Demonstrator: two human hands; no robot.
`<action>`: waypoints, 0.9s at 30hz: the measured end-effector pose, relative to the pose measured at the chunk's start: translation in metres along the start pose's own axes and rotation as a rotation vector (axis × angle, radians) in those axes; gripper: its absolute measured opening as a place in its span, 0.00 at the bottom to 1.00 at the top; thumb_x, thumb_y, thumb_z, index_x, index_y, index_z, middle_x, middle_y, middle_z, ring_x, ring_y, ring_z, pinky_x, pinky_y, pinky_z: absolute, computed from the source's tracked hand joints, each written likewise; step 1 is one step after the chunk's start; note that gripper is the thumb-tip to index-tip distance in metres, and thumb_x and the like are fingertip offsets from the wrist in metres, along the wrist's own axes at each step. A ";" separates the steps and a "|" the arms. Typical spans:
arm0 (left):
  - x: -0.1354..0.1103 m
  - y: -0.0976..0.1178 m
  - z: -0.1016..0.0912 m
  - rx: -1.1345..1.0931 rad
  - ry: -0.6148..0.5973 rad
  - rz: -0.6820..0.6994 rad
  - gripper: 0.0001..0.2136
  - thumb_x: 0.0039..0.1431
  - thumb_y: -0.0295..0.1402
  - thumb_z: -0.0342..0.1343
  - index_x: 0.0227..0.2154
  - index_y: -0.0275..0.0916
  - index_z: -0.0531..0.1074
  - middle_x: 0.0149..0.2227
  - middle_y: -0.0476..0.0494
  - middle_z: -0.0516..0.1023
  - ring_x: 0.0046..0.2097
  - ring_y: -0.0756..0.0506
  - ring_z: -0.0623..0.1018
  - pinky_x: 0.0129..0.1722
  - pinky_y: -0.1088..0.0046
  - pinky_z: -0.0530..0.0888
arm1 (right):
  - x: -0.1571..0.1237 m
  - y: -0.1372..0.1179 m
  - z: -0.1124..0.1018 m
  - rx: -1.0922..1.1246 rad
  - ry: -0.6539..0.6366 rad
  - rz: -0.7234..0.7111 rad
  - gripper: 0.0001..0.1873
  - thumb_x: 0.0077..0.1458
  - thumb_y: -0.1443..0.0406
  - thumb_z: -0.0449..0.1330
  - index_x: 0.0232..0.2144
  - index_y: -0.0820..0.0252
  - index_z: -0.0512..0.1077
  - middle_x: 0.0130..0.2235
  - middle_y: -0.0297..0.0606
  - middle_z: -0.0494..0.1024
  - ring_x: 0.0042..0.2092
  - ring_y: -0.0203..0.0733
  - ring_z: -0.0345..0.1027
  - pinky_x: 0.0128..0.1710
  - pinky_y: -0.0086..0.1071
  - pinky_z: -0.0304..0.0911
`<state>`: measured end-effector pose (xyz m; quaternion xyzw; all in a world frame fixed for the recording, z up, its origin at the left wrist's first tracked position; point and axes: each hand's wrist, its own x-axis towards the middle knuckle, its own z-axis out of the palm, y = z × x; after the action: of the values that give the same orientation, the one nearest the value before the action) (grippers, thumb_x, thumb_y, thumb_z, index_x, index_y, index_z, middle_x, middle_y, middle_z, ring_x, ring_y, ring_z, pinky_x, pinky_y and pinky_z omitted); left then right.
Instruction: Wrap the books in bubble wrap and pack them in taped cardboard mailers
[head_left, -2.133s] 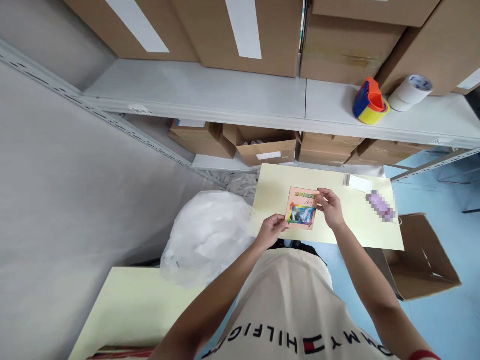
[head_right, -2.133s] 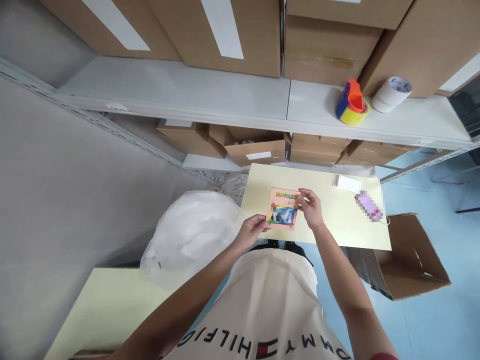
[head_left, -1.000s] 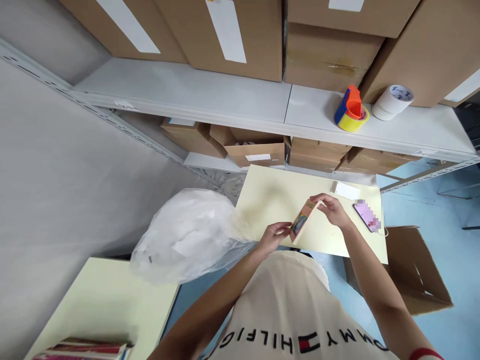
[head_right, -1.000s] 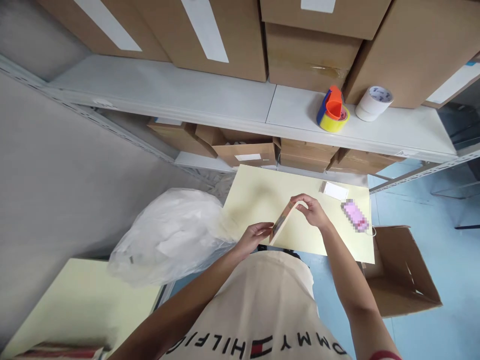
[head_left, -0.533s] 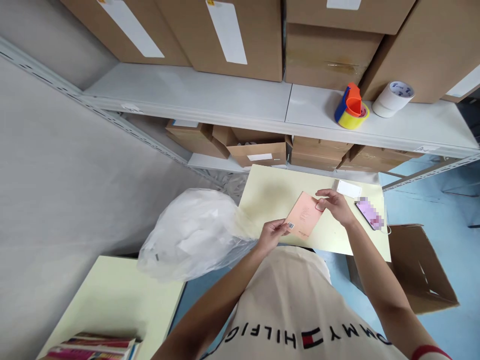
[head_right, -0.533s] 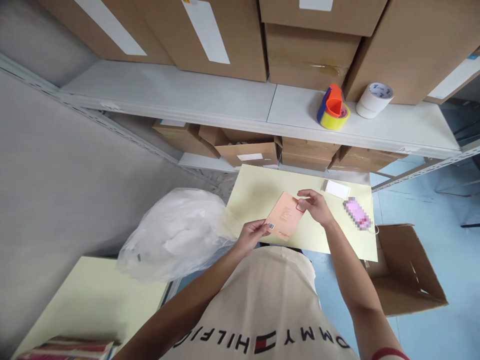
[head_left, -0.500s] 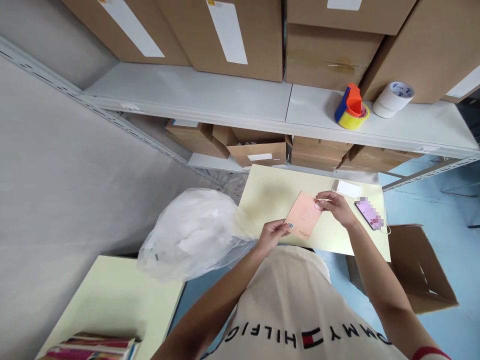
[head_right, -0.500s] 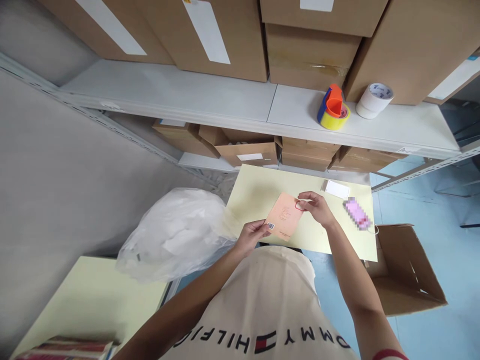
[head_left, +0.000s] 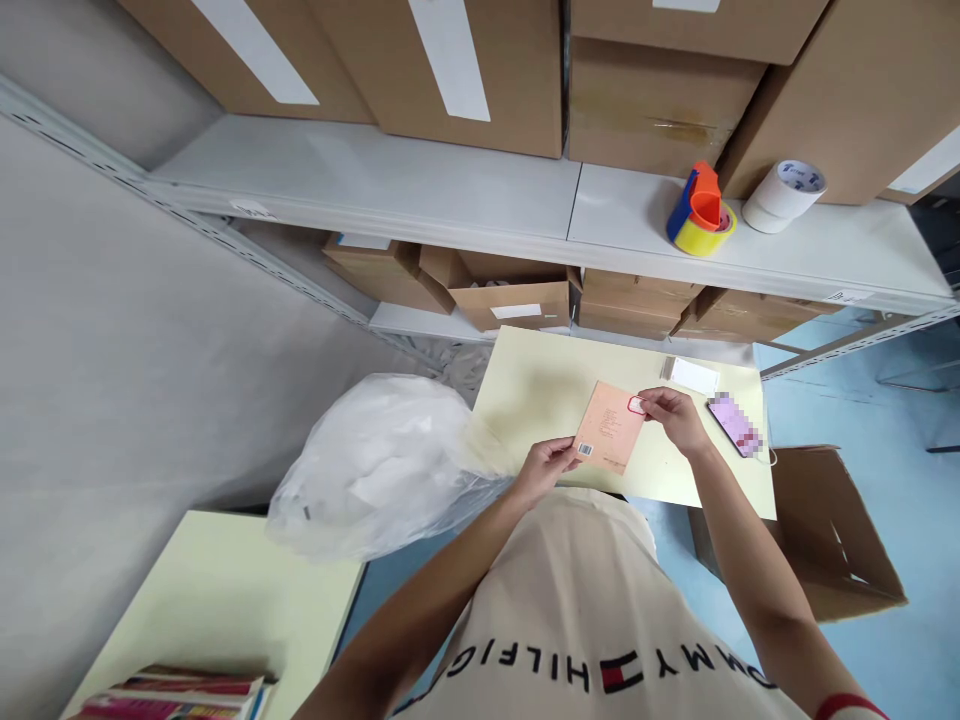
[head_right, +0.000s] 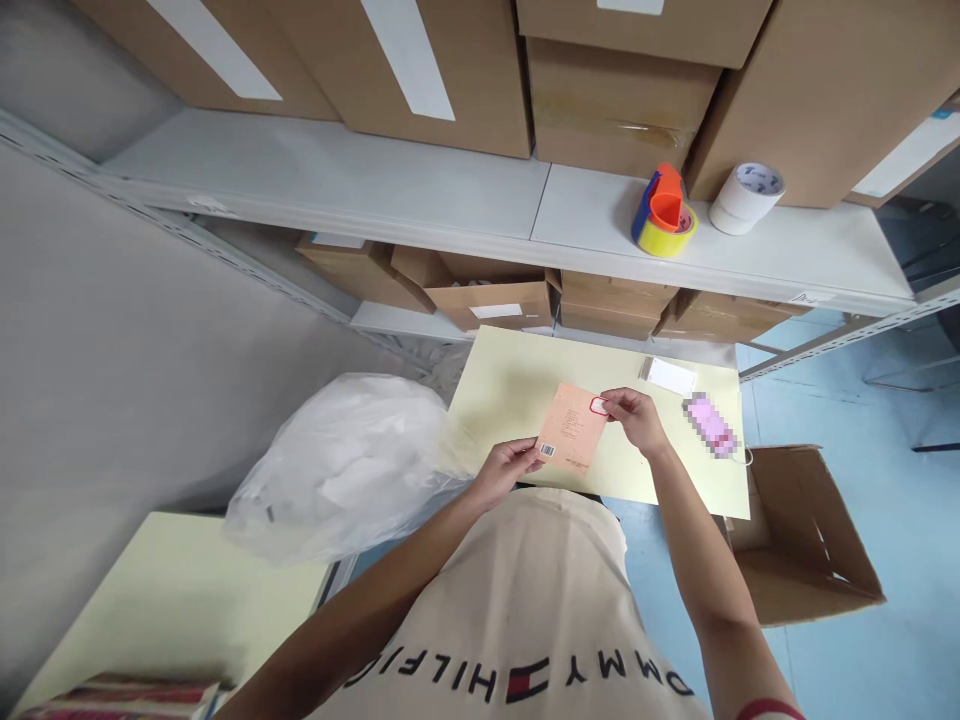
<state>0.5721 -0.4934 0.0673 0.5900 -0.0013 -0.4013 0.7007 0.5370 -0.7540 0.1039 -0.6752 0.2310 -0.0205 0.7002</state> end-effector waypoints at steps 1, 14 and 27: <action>0.000 0.000 0.000 0.003 0.006 0.001 0.27 0.42 0.53 0.68 0.41 0.38 0.81 0.42 0.40 0.83 0.45 0.42 0.80 0.51 0.61 0.75 | 0.000 0.001 0.000 0.003 -0.001 0.000 0.21 0.38 0.49 0.72 0.30 0.57 0.78 0.30 0.36 0.81 0.32 0.39 0.72 0.35 0.37 0.70; -0.001 0.007 0.008 -0.216 0.085 -0.141 0.23 0.34 0.40 0.73 0.36 0.36 0.78 0.34 0.40 0.83 0.38 0.44 0.80 0.44 0.65 0.74 | 0.006 -0.027 0.001 -0.226 -0.210 -0.366 0.17 0.50 0.47 0.65 0.35 0.50 0.79 0.44 0.42 0.75 0.48 0.47 0.70 0.49 0.44 0.69; 0.004 0.023 0.012 0.283 0.172 0.246 0.15 0.45 0.37 0.64 0.38 0.40 0.78 0.41 0.42 0.82 0.42 0.44 0.79 0.43 0.69 0.73 | 0.021 -0.035 0.017 -0.182 -0.196 -0.155 0.21 0.43 0.47 0.68 0.29 0.58 0.78 0.29 0.37 0.79 0.31 0.41 0.71 0.31 0.35 0.67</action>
<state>0.5820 -0.5059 0.0878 0.7099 -0.0697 -0.2568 0.6521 0.5717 -0.7485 0.1310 -0.7504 0.1097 0.0124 0.6517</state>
